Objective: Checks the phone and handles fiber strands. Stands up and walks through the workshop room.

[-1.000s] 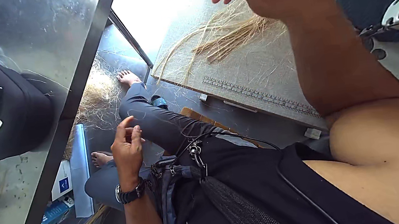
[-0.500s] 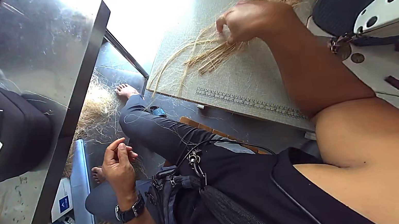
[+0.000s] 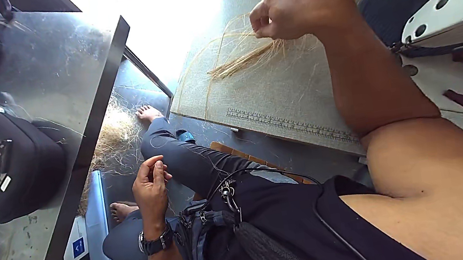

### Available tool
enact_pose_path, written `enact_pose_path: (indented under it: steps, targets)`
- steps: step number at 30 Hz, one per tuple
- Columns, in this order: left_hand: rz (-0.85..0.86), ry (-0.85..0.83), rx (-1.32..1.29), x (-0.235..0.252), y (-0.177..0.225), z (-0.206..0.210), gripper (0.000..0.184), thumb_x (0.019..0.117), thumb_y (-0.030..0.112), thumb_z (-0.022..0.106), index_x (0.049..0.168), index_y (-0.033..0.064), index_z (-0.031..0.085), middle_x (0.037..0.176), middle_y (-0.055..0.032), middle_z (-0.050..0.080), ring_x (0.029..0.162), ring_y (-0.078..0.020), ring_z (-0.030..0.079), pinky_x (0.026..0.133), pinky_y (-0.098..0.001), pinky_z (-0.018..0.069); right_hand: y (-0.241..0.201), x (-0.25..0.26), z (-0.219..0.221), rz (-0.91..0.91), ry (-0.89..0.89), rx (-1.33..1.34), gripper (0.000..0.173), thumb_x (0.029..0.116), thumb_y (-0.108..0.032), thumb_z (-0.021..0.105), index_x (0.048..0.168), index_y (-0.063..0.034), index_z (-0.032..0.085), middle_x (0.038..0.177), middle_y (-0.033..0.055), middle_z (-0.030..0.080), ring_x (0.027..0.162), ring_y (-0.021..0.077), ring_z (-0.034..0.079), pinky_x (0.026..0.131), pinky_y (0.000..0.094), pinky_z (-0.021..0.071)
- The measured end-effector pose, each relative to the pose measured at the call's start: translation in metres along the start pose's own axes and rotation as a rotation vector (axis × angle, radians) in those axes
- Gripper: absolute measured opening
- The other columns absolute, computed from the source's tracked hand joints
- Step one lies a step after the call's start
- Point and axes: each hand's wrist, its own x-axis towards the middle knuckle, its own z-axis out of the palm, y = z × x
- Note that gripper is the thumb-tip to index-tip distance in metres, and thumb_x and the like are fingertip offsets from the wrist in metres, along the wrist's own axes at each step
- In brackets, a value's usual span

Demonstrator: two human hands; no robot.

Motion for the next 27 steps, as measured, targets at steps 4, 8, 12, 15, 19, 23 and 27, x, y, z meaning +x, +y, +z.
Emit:
enact_pose_path:
  steps: [4,8,12,15,19,23,27]
  targets:
    - [0.012,-0.020,0.060,0.015,0.012,0.003,0.026,0.1063,0.020,0.052,0.120,0.0040,0.068,0.088,-0.0032,0.071,0.065,-0.0110,0.068,0.058,-0.0258,0.0599,0.011,-0.006,-0.011,0.037,-0.026,-0.005,0.009,0.0998,-0.013,0.065,0.095,-0.0089,0.071,0.090,0.0128,0.069,0.084,0.0307,0.067,0.076,0.0565,0.0541]
    - [0.044,-0.044,0.174,0.036,0.031,0.014,0.027,0.1049,0.025,0.055,0.124,0.0095,0.067,0.094,-0.0022,0.072,0.067,-0.0095,0.068,0.059,-0.0275,0.0597,0.017,-0.011,-0.018,0.071,-0.034,0.024,0.010,0.1003,-0.013,0.065,0.095,-0.0077,0.071,0.090,0.0133,0.070,0.085,0.0314,0.068,0.079,0.0577,0.0542]
    - [0.225,-0.143,0.286,0.057,0.063,0.038,0.028,0.1044,0.025,0.056,0.125,0.0107,0.068,0.114,-0.0063,0.070,0.077,-0.0114,0.069,0.067,-0.0316,0.0601,0.013,-0.017,-0.022,0.075,-0.059,0.085,0.010,0.1011,-0.014,0.065,0.096,-0.0089,0.072,0.087,0.0098,0.070,0.078,0.0259,0.069,0.075,0.0520,0.0576]
    - [0.379,-0.264,0.326,0.071,0.086,0.060,0.029,0.1045,0.025,0.057,0.128,0.0116,0.068,0.119,-0.0061,0.068,0.079,-0.0114,0.068,0.068,-0.0319,0.0604,0.005,-0.021,-0.023,0.076,-0.072,0.127,0.011,0.1017,-0.014,0.065,0.095,-0.0100,0.072,0.082,0.0074,0.069,0.071,0.0217,0.067,0.071,0.0473,0.0576]
    - [0.420,-0.394,0.393,0.087,0.096,0.085,0.033,0.1038,0.027,0.059,0.134,0.0159,0.067,0.122,-0.0051,0.067,0.071,-0.0105,0.064,0.063,-0.0312,0.0578,0.002,-0.026,-0.027,0.083,-0.080,0.148,0.017,0.1039,-0.018,0.062,0.094,-0.0110,0.073,0.079,0.0055,0.069,0.068,0.0185,0.067,0.069,0.0439,0.0578]
    - [0.327,-0.416,0.571,0.096,0.083,0.099,0.039,0.1037,0.034,0.059,0.138,0.0168,0.064,0.126,-0.0098,0.065,0.086,-0.0214,0.068,0.074,-0.0448,0.0597,0.010,-0.029,-0.031,0.083,-0.056,0.119,0.025,0.1058,-0.022,0.059,0.089,-0.0128,0.076,0.075,0.0053,0.068,0.067,0.0190,0.064,0.066,0.0459,0.0538]
    - [0.291,-0.368,0.605,0.097,0.083,0.103,0.040,0.1037,0.034,0.059,0.138,0.0133,0.063,0.124,-0.0145,0.065,0.103,-0.0286,0.068,0.085,-0.0516,0.0580,0.018,-0.029,-0.033,0.084,-0.035,0.065,0.023,0.1050,-0.022,0.061,0.091,-0.0126,0.077,0.079,0.0083,0.069,0.075,0.0247,0.065,0.070,0.0527,0.0506]
